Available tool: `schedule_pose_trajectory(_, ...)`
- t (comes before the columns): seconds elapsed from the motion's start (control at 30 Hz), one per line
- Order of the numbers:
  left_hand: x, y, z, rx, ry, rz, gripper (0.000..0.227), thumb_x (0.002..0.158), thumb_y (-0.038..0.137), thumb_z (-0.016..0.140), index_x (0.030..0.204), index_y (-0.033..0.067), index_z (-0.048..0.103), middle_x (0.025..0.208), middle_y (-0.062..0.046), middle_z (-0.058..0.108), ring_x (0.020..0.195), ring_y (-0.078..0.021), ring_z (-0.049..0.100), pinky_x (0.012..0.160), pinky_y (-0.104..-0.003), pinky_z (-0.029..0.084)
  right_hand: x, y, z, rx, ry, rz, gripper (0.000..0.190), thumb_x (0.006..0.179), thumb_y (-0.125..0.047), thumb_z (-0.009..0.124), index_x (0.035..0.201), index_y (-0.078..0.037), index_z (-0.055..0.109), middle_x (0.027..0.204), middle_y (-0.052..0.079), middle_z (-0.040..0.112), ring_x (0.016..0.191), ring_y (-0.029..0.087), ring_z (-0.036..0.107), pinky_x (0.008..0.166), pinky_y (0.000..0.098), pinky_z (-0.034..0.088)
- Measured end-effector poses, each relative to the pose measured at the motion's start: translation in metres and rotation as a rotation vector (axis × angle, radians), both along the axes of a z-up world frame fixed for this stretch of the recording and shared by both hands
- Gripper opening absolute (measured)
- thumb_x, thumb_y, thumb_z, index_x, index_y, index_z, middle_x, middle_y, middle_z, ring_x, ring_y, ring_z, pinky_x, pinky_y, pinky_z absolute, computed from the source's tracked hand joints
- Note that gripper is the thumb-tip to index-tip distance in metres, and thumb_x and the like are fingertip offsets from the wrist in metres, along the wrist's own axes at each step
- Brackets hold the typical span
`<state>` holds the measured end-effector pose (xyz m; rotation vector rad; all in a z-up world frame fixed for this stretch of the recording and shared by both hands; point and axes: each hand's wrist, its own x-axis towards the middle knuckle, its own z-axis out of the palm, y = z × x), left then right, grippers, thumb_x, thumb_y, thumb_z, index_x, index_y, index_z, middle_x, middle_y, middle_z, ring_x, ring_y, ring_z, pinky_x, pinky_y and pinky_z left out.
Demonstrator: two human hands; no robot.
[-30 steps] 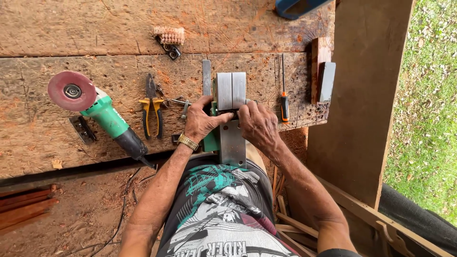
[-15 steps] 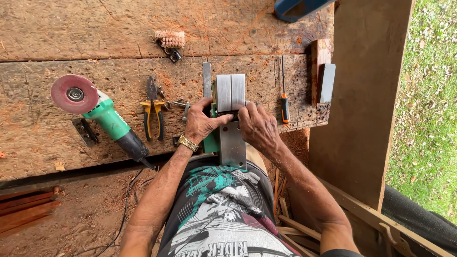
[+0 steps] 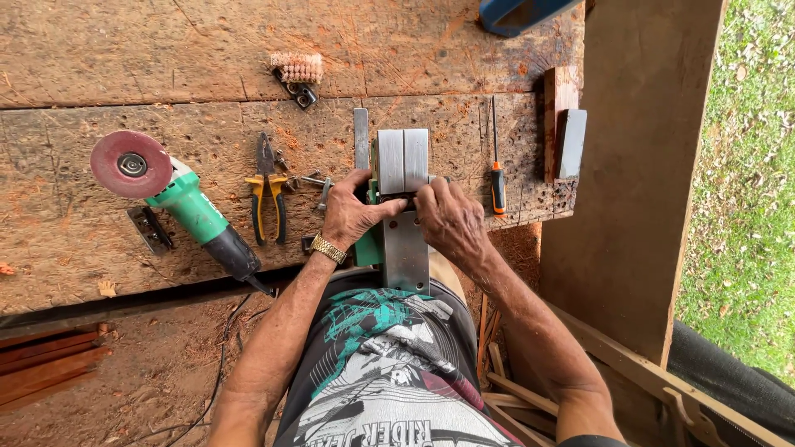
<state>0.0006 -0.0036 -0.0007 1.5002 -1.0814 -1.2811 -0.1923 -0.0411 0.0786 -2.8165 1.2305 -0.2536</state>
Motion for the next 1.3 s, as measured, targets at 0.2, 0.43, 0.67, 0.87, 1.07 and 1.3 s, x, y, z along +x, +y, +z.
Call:
schedule_pose_trajectory(0.2, 0.001, 0.000, 0.005, 0.053, 0.021, -0.006, 0.065, 0.063, 0.040, 0.092, 0.114, 0.0022, 0.074, 0.105, -0.006, 0.073, 0.094, -0.0149, 0.072, 0.084, -0.031, 0.060, 0.001, 0.004, 0.002, 0.011, 0.051, -0.090, 0.029, 0.099, -0.029, 0.070, 0.085, -0.007, 0.057, 0.079, 0.009, 0.055, 0.064, 0.024, 0.062, 0.049, 0.0387, 0.049)
schedule_pose_trajectory(0.43, 0.001, -0.001, 0.004, 0.034, 0.000, -0.008, 0.069, 0.062, 0.040, 0.093, 0.116, 0.0006, 0.073, 0.106, -0.006, 0.073, 0.094, -0.0155, 0.072, 0.083, -0.031, 0.059, -0.005, 0.005, -0.008, 0.009, 0.094, -0.052, 0.020, 0.099, -0.021, 0.069, 0.088, -0.009, 0.058, 0.080, 0.004, 0.056, 0.069, 0.019, 0.061, 0.051, 0.0369, 0.050)
schedule_pose_trajectory(0.67, 0.002, 0.000, 0.003, 0.019, 0.043, -0.015, 0.065, 0.064, 0.037, 0.093, 0.115, 0.0013, 0.074, 0.106, -0.007, 0.073, 0.095, -0.0151, 0.072, 0.084, -0.031, 0.060, 0.002, 0.004, 0.002, 0.023, 0.050, -0.089, 0.022, 0.096, -0.025, 0.071, 0.092, -0.007, 0.059, 0.084, 0.008, 0.056, 0.075, 0.023, 0.061, 0.053, 0.0379, 0.050)
schedule_pose_trajectory(0.87, 0.001, 0.002, 0.006, 0.002, 0.004, -0.016, 0.065, 0.066, 0.037, 0.094, 0.116, 0.0007, 0.074, 0.107, -0.008, 0.075, 0.096, -0.0157, 0.072, 0.085, -0.032, 0.059, -0.003, 0.005, 0.000, 0.103, 0.022, -0.058, 0.016, 0.090, -0.020, 0.071, 0.101, -0.010, 0.064, 0.084, 0.007, 0.057, 0.075, 0.023, 0.062, 0.055, 0.0393, 0.051)
schedule_pose_trajectory(1.07, 0.002, 0.001, 0.010, 0.034, 0.024, -0.015, 0.063, 0.066, 0.036, 0.093, 0.116, 0.0014, 0.074, 0.107, -0.008, 0.075, 0.095, -0.0159, 0.073, 0.084, -0.032, 0.060, -0.007, 0.004, -0.006, 0.084, 0.076, -0.020, 0.017, 0.098, -0.020, 0.070, 0.097, -0.007, 0.059, 0.087, 0.007, 0.056, 0.078, 0.024, 0.062, 0.059, 0.0383, 0.052)
schedule_pose_trajectory(1.3, 0.002, 0.002, 0.007, -0.012, -0.006, 0.001, 0.072, 0.065, 0.045, 0.091, 0.119, 0.0012, 0.072, 0.112, -0.010, 0.074, 0.100, -0.0198, 0.072, 0.087, -0.033, 0.059, -0.010, 0.003, -0.019, 0.019, -0.016, 0.006, 0.016, 0.098, -0.017, 0.069, 0.093, -0.007, 0.058, 0.086, 0.007, 0.057, 0.078, 0.023, 0.064, 0.055, 0.0331, 0.050)
